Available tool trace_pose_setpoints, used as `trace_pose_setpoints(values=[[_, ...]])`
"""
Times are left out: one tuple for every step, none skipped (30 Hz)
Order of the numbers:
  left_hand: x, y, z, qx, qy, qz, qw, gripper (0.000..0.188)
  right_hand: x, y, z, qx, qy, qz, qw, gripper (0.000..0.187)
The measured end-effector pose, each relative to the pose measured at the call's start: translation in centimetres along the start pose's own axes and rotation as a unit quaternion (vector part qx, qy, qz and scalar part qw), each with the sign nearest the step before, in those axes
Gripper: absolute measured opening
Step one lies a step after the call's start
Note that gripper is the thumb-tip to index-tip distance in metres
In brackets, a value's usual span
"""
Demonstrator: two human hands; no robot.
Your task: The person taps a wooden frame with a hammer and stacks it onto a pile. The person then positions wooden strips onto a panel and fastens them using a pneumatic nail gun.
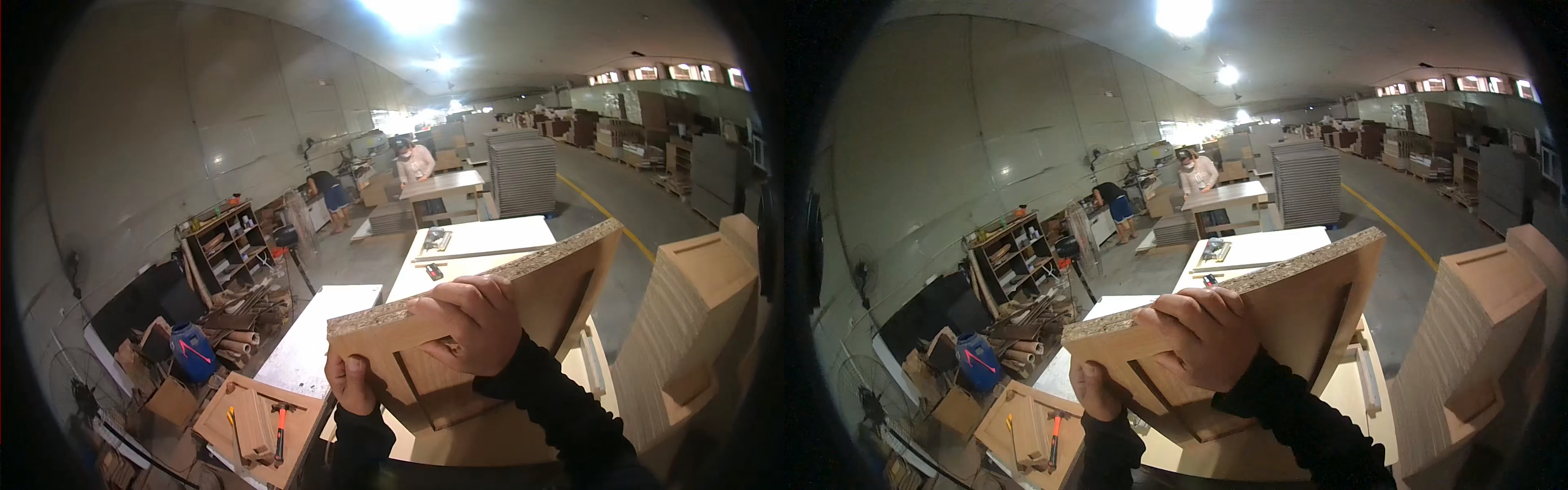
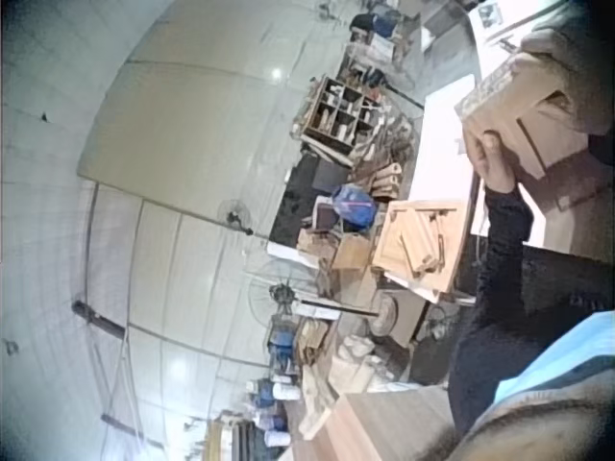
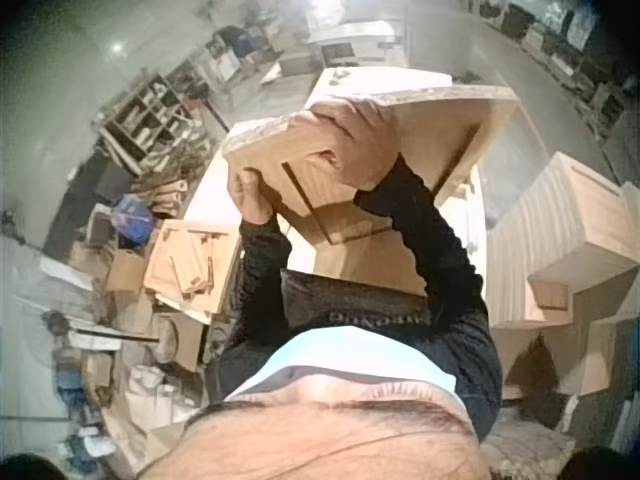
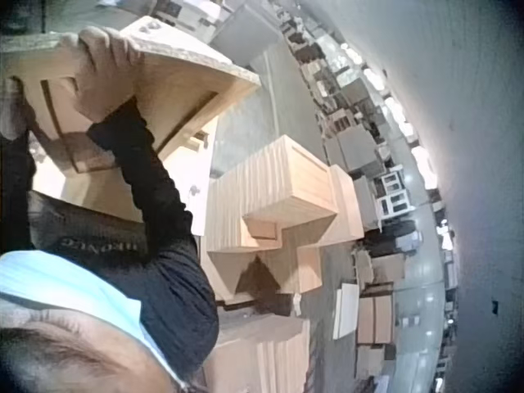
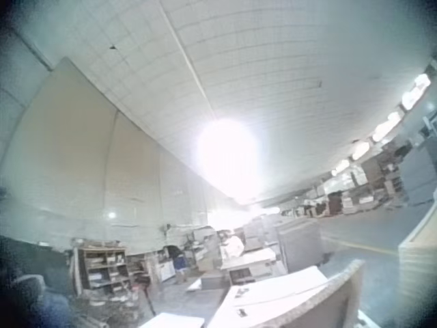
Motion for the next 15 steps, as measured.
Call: trace_pose_setpoints(values=[[0.3,0.2,0.3,-0.01,-0.002,-0.014,1.0,0.06,-0.2,-0.1,0.3,-0.012,-0.015,0.003,1.0,0.046],[0.7,0.4,0.6,-0.019,-0.004,-0.028,0.999,0.058,-0.5,-0.4,0.6,-0.025,-0.029,0.005,0.999,0.043],[0.8,-1.2,-0.8,0.004,0.0,-0.029,1.0,0.058,-0.1,0.0,-0.2,-0.043,-0.018,0.014,0.999,0.043],[1.4,-1.9,-0.2,0.049,-0.025,-0.034,0.998,0.055,0.3,-0.1,0.5,-0.049,-0.024,0.04,0.998,0.044],[1.9,-2.5,0.4,0.094,-0.05,-0.038,0.994,0.052,0.7,-0.1,1.3,-0.056,-0.03,0.066,0.996,0.045],[2.2,-2.6,0.1,0.089,-0.055,-0.082,0.991,0.047,0.2,-0.4,2.4,-0.059,-0.032,0.074,0.995,0.045],[2.1,-2.1,0.1,0.087,-0.056,-0.081,0.991,0.047,-0.4,0.2,4.1,-0.043,-0.005,0.001,0.999,0.047],[1.6,-1.7,0.0,0.054,-0.058,-0.087,0.993,0.047,-0.9,0.9,6.0,-0.026,0.023,-0.072,0.997,0.048],[1.4,-1.3,-0.3,0.027,-0.059,-0.092,0.994,0.048,-1.5,1.6,8.2,-0.003,0.083,-0.062,0.995,0.051],[2.0,-1.1,-0.8,0.032,-0.05,-0.091,0.994,0.045,-2.1,2.3,10.7,0.017,0.145,-0.051,0.988,0.054],[2.3,-0.7,-1.3,0.04,-0.054,-0.091,0.994,0.045,-2.4,3.4,13.2,0.027,0.195,-0.056,0.979,0.056],[2.9,-0.3,-1.8,0.019,-0.071,-0.051,0.996,0.043,-2.7,4.7,15.9,0.038,0.244,-0.062,0.967,0.059],[3.5,0.0,-2.3,0.001,-0.09,-0.009,0.996,0.04,-3.0,6.6,19.4,0.049,0.303,-0.072,0.949,0.063],[4.0,0.1,-2.6,0.0,-0.071,0.021,0.997,0.031,-2.7,8.1,22.8,0.063,0.357,-0.084,0.928,0.067],[4.3,-0.2,-2.3,0.002,-0.078,0.017,0.997,0.031,-2.0,8.7,25.5,0.112,0.427,-0.102,0.891,0.07]])
Point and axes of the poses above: each hand's wrist, its own z-axis away from the middle knuckle, its own y-axis out of the palm, x = y × z, the point moved 4 cm from there along -z, towards the middle knuckle, and after that the axes turned 14 degrees about x, right-handed, at the moved point
